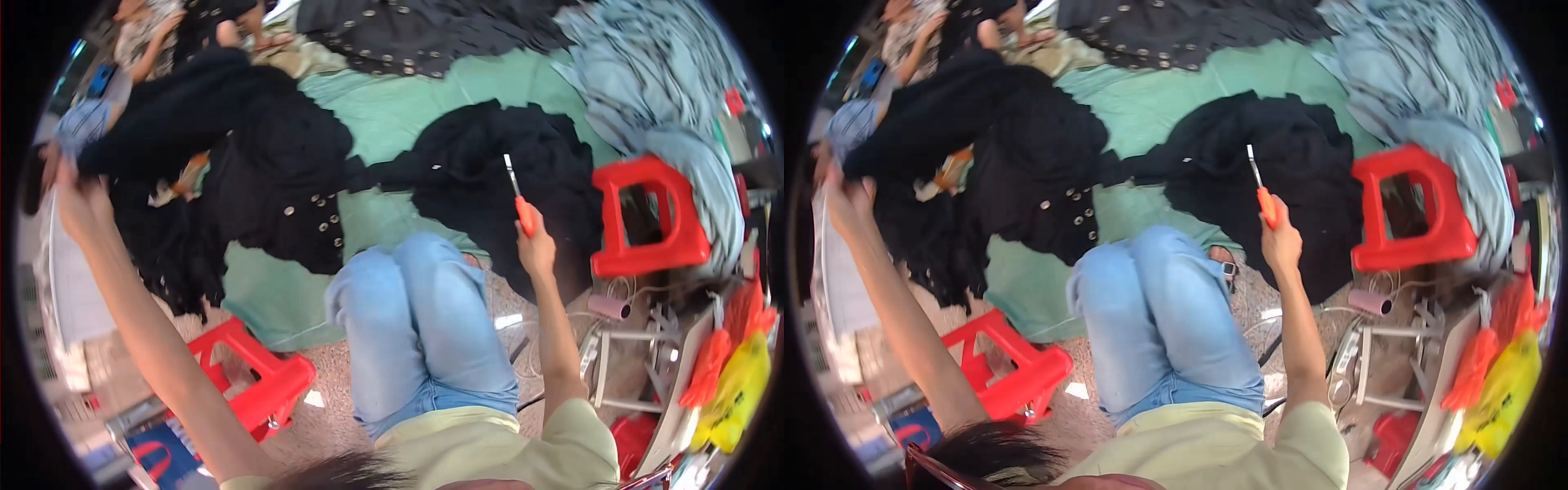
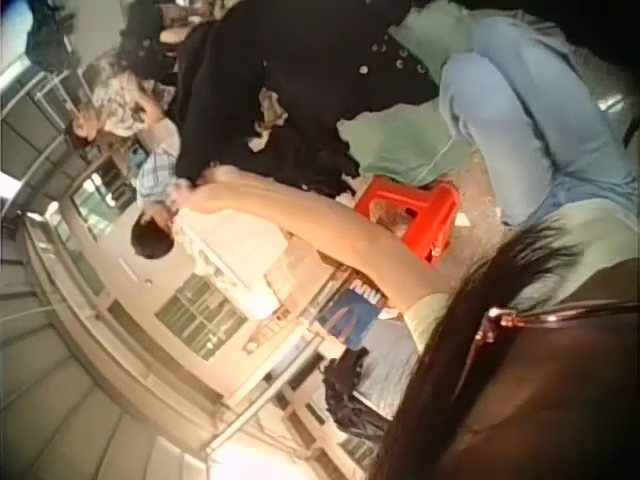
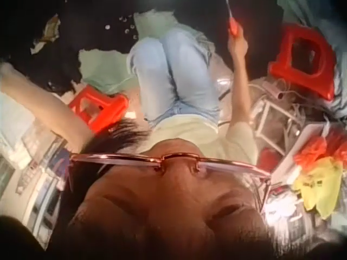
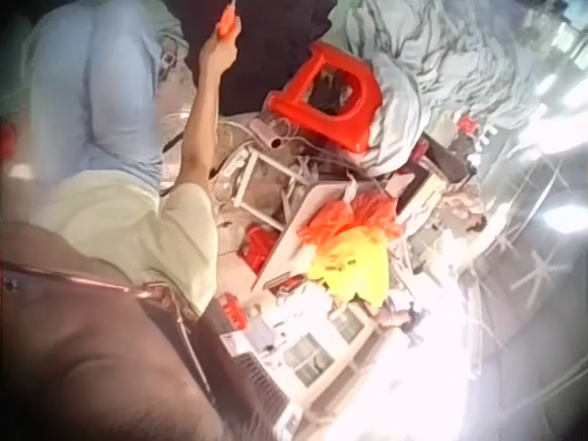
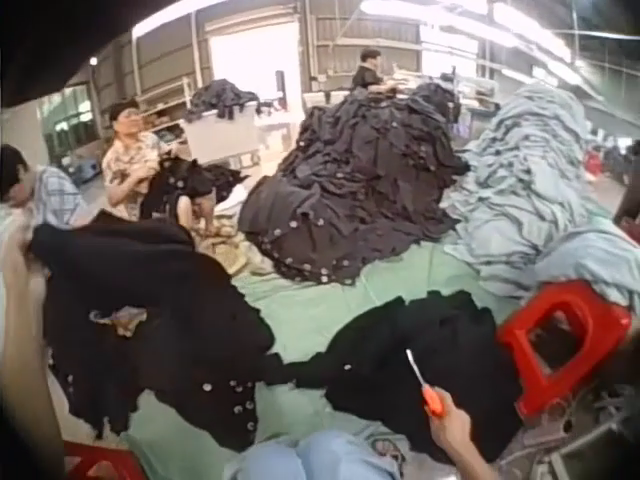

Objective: Trimming excess threads or material from black garments with grommets using a small hand tool.

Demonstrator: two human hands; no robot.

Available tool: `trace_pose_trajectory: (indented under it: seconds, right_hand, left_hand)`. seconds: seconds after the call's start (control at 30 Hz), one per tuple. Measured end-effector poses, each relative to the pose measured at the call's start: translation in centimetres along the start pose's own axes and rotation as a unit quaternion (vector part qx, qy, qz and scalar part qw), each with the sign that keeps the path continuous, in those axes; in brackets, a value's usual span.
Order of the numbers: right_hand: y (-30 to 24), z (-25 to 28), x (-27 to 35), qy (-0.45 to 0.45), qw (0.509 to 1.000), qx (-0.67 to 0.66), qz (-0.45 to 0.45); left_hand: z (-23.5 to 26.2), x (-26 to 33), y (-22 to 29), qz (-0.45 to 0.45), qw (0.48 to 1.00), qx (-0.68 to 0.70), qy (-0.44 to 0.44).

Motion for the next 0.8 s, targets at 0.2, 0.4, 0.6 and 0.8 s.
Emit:
trace_pose_trajectory:
  seconds: [0.2,0.4,0.6,0.8]
  right_hand:
    - [7.5,-4.0,-2.7,0.071,0.995,0.049,-0.048]
    - [3.9,-7.8,-6.6,0.150,0.973,-0.094,-0.146]
    - [2.9,-12.0,-11.8,0.176,0.953,-0.076,-0.235]
    - [9.1,-9.7,-13.1,0.226,0.892,-0.382,-0.085]
  left_hand:
    - [12.7,22.6,-26.7,0.276,0.947,-0.166,0.023]
    - [9.6,43.5,-29.8,0.354,0.878,-0.308,-0.092]
    - [5.6,44.7,-28.1,0.461,0.856,-0.223,-0.061]
    - [-1.8,40.1,-24.7,0.322,0.911,-0.250,-0.063]
Point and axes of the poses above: each hand's wrist, its own x-axis away from the middle knuckle, its own z-axis out of the back of the hand, y = z × x, the point moved 10 cm from there along -x, towards the middle knuckle, and after that the axes turned 2 degrees about z, right-handed, at the moved point
